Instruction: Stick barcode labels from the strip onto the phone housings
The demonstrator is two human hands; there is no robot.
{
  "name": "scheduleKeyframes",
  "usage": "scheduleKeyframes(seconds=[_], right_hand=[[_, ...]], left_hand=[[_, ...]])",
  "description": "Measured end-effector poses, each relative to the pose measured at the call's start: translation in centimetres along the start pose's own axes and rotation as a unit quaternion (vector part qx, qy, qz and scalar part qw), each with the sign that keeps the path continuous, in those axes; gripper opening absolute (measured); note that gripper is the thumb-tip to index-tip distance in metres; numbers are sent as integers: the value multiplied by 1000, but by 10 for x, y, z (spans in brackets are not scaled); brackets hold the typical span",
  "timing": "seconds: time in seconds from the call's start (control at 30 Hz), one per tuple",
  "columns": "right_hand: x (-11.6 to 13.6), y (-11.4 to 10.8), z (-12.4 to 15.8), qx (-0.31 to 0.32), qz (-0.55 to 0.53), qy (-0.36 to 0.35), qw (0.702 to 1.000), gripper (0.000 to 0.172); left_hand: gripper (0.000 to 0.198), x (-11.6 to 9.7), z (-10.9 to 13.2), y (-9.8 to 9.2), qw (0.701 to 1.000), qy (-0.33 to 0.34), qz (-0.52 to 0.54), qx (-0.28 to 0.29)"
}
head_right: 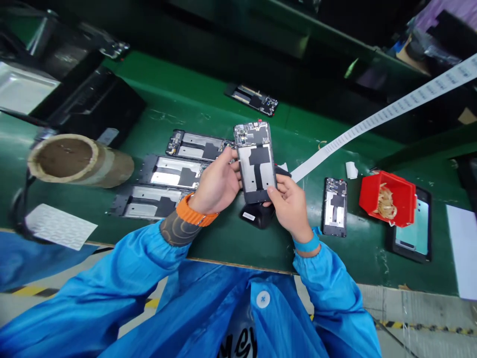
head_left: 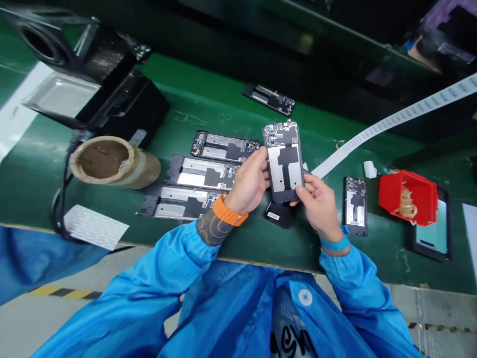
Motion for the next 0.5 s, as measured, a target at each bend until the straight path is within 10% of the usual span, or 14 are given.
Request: scheduleKeyframes(seconds=[0.5], right_hand=[[4,2,0,50,-44,17,998,36]], left_hand=[[38,-3,-1,-2,997,26,-71,6]])
Point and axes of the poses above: each hand's wrist, its own z-axis away from the middle knuckle, its own y-axis out of the palm, x = y × z, the point moved 6 cm from there along -z, towards the middle knuckle, and after that the axes turned 12 degrees about z, right-handed, at the moved point
